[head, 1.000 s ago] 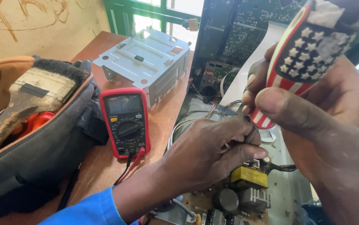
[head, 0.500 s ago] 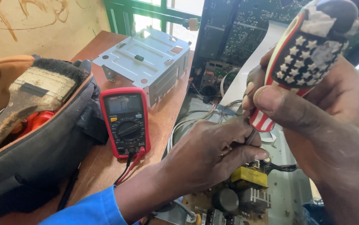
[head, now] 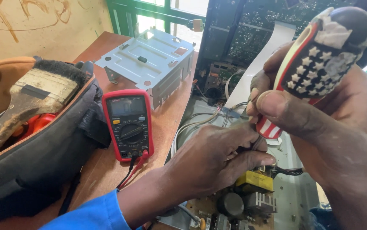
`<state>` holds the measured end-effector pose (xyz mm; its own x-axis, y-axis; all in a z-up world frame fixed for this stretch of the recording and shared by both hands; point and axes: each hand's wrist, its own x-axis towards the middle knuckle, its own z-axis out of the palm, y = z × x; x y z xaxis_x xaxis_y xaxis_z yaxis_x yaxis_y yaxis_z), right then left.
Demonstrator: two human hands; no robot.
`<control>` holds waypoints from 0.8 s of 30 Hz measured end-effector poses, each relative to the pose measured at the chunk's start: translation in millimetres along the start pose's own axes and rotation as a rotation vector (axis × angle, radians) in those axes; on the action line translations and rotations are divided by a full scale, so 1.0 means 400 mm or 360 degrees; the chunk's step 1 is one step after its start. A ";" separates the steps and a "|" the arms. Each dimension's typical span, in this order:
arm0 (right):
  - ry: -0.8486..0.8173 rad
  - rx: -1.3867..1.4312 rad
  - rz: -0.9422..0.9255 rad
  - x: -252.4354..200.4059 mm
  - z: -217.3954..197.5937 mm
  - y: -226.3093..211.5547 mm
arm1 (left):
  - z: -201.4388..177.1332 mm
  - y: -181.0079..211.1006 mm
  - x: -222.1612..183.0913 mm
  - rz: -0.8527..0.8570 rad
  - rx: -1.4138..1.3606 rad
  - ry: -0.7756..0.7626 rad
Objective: Removing a power supply circuit board from an electronic device chassis and cleaning it with a brush and solvent.
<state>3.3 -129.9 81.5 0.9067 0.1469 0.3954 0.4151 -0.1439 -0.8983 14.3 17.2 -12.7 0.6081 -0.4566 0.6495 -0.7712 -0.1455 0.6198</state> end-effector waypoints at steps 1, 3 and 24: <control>-0.0001 0.0000 0.0000 -0.001 0.001 -0.001 | 0.000 0.001 0.000 0.0000 0.0000 0.0001; 0.0002 -0.0021 0.0006 -0.002 0.003 -0.003 | -0.002 0.004 -0.001 0.0007 0.0007 -0.0005; -0.0694 -0.1530 0.0962 0.028 -0.070 0.042 | -0.072 0.036 0.041 -0.0284 -0.0463 0.0308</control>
